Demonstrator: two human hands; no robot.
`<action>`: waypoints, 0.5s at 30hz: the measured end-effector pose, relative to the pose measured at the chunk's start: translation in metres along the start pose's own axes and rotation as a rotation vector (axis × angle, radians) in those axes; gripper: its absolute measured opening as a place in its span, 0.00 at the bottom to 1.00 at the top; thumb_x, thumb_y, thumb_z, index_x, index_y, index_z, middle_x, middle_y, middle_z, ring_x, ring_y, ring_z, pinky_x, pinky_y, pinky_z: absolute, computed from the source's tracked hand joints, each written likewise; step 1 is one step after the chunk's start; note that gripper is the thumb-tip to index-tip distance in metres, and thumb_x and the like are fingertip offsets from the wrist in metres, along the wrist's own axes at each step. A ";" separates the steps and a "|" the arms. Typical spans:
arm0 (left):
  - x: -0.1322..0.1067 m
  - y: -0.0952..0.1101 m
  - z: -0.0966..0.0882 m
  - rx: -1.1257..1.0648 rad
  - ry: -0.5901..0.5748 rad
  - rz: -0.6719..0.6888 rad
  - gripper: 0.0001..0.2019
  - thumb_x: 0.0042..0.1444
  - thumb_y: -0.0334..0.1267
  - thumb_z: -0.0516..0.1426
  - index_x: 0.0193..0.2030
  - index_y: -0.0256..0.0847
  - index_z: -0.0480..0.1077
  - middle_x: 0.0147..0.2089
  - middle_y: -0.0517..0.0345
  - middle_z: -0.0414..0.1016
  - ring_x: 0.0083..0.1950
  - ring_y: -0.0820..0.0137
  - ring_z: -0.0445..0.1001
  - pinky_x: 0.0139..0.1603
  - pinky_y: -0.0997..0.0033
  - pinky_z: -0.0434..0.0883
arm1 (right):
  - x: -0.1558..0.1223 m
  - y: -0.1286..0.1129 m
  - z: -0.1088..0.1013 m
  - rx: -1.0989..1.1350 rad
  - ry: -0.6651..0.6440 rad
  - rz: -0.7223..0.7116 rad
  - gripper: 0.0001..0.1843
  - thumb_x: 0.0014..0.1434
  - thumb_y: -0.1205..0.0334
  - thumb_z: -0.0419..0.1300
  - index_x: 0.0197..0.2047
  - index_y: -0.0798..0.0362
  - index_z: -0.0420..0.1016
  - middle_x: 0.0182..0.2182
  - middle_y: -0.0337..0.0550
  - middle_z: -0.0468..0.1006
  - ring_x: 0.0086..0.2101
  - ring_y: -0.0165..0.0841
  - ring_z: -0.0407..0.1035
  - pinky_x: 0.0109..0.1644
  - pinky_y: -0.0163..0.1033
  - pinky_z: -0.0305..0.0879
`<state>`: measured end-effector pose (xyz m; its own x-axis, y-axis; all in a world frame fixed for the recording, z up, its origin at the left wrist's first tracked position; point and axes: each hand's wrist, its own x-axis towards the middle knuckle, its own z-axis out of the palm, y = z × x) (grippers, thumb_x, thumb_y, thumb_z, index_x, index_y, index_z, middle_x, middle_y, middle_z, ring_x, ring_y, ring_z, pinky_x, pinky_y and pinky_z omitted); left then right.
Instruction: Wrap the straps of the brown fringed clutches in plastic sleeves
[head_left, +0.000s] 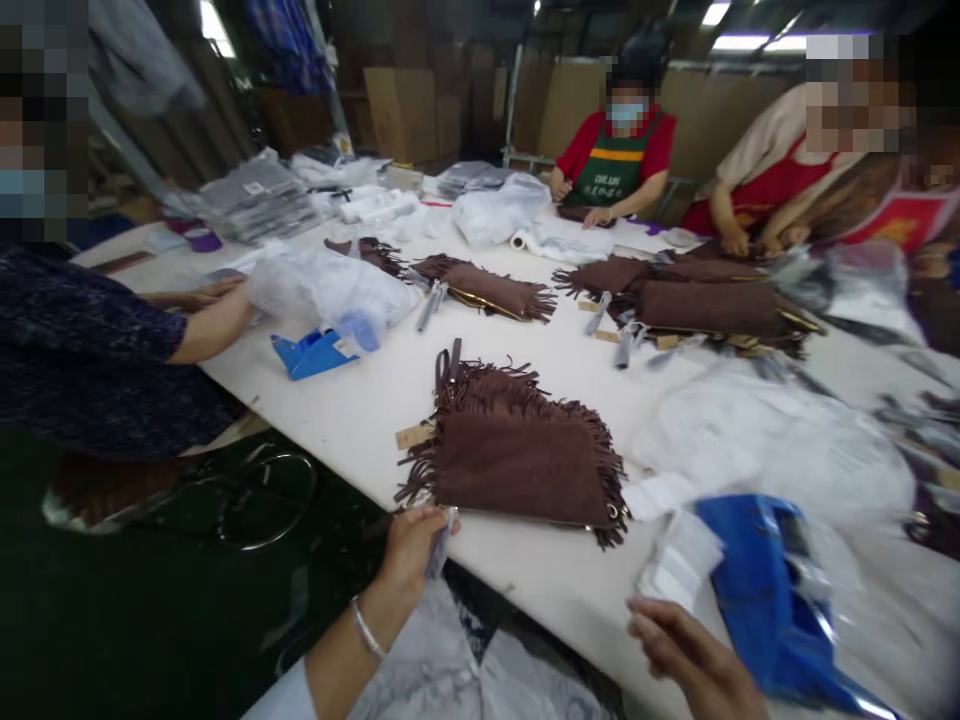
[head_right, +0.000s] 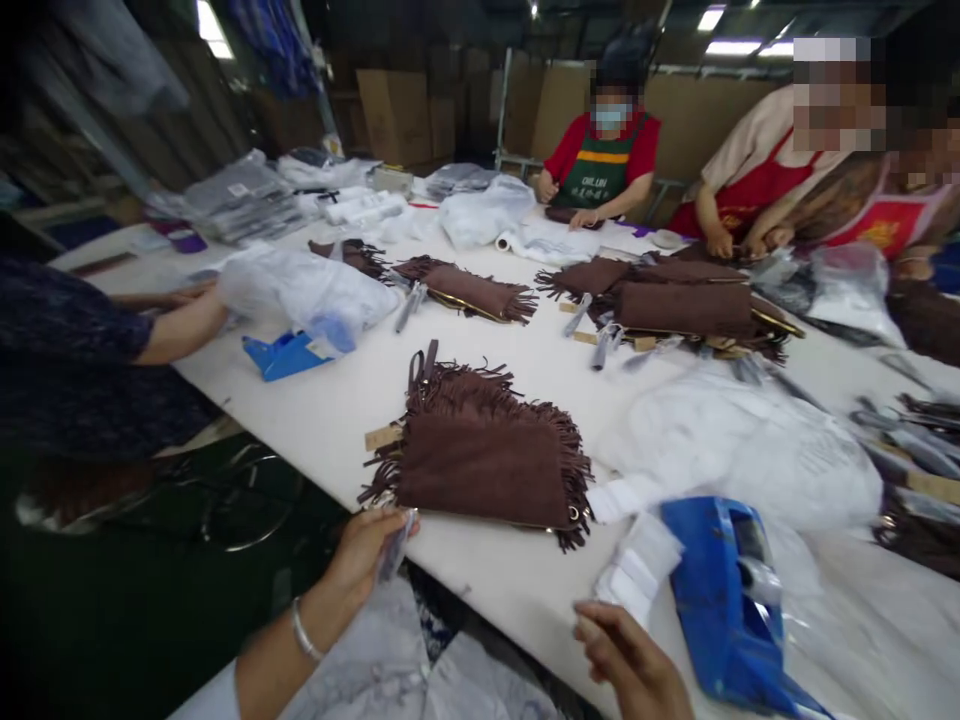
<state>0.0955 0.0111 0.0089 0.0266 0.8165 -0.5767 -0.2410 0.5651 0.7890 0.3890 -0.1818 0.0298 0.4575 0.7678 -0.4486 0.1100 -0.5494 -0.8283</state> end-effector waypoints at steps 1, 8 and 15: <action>-0.001 0.000 0.000 0.000 -0.006 -0.002 0.10 0.35 0.37 0.66 0.22 0.32 0.74 0.26 0.50 0.76 0.29 0.69 0.73 0.33 0.74 0.68 | 0.007 -0.023 0.031 0.039 -0.055 -0.067 0.18 0.48 0.46 0.64 0.39 0.47 0.80 0.30 0.43 0.79 0.29 0.35 0.70 0.33 0.38 0.70; -0.006 -0.001 -0.001 0.009 -0.014 0.013 0.12 0.37 0.40 0.66 0.22 0.34 0.72 0.24 0.52 0.75 0.25 0.70 0.70 0.28 0.73 0.63 | 0.056 -0.099 0.174 0.078 -0.434 -0.389 0.12 0.54 0.63 0.54 0.38 0.52 0.77 0.30 0.39 0.78 0.27 0.29 0.67 0.30 0.32 0.64; -0.007 -0.007 0.001 -0.019 0.054 0.041 0.09 0.38 0.38 0.63 0.26 0.35 0.72 0.24 0.56 0.74 0.25 0.70 0.69 0.28 0.73 0.63 | 0.061 -0.116 0.194 -0.253 -0.410 -0.624 0.15 0.58 0.69 0.50 0.38 0.51 0.78 0.29 0.38 0.77 0.24 0.27 0.66 0.33 0.31 0.62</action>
<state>0.0977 0.0013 0.0073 -0.0362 0.8313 -0.5547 -0.2591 0.5282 0.8086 0.2326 -0.0072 0.0333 -0.1115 0.9923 -0.0546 0.4596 0.0027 -0.8881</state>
